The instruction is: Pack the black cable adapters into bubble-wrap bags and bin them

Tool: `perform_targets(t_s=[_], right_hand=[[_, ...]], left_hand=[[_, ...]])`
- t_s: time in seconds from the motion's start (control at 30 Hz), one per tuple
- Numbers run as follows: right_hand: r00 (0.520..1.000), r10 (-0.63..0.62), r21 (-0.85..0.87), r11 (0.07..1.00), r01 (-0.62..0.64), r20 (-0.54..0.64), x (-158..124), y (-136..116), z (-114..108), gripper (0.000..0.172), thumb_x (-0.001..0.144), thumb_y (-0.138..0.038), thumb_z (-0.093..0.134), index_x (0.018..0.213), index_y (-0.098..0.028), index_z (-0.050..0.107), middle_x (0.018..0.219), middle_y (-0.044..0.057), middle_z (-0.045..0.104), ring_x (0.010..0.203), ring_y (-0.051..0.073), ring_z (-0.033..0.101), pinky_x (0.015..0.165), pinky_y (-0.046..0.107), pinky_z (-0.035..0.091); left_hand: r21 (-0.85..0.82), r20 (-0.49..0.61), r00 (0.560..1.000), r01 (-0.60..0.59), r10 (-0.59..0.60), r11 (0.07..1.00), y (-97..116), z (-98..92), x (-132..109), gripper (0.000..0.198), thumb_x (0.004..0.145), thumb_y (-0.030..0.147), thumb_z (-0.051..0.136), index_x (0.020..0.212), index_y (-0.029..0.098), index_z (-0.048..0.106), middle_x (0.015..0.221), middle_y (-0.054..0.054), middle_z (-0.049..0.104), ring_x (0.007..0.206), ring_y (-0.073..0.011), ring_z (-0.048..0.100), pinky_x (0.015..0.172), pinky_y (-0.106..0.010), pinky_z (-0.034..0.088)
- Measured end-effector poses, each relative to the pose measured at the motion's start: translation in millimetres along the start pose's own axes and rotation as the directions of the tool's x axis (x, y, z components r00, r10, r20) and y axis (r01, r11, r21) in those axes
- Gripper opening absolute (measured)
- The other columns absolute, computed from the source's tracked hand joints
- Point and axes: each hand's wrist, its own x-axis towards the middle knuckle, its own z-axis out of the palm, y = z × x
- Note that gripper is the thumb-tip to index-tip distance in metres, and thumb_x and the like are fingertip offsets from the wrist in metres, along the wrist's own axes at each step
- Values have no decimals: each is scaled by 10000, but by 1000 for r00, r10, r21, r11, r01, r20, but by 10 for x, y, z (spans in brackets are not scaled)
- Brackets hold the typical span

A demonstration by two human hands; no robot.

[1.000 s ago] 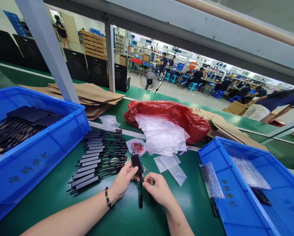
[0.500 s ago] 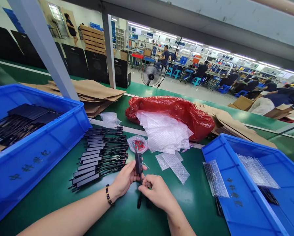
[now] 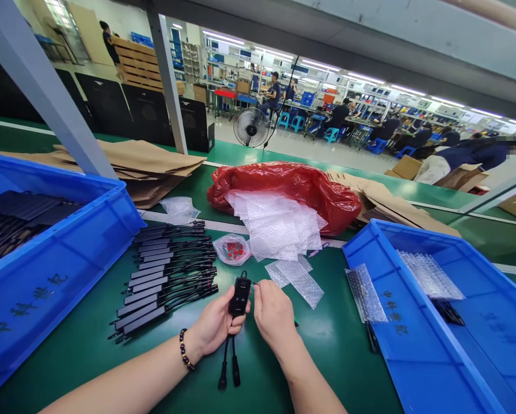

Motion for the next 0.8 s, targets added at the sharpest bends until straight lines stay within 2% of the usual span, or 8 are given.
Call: perform_targets(t_s=[0.13, 0.47, 0.57, 0.8], right_hand=[[1000, -20, -54, 998, 20, -4, 12, -6, 15, 373, 941, -254, 227, 678, -190, 483, 606, 19, 504, 560, 142, 480, 552, 255, 335], [1000, -13, -28, 1000, 13, 6, 8, -2, 30, 360, 937, -256, 239, 667, -196, 470, 613, 16, 500, 563, 136, 475, 552, 249, 329], [999, 25, 44, 999, -27, 43, 19, -9, 9, 355, 935, -273, 236, 654, -202, 440, 607, 6, 487, 554, 129, 466, 543, 242, 327], [956, 148, 319, 920, -227, 252, 82, 5, -20, 365, 921, -369, 266, 604, -209, 347, 554, -38, 428, 516, 108, 424, 503, 218, 306]], left_hand=[[14, 6, 1000, -15, 15, 1000, -18, -3, -1, 390, 754, 535, 516, 850, 161, 458, 685, 3, 511, 426, -40, 367, 408, -187, 188], [41, -4, 999, -51, 51, 998, -37, -9, -3, 379, 765, 531, 504, 883, 174, 456, 708, 1, 519, 441, -47, 397, 408, -184, 228], [42, 7, 998, -56, 56, 998, -44, -16, -1, 379, 765, 529, 505, 896, 177, 454, 709, 3, 517, 441, -47, 398, 407, -181, 222], [62, 17, 998, -69, 68, 996, -36, 2, -14, 388, 748, 534, 526, 884, 180, 444, 714, 11, 502, 442, -40, 394, 409, -179, 211]])
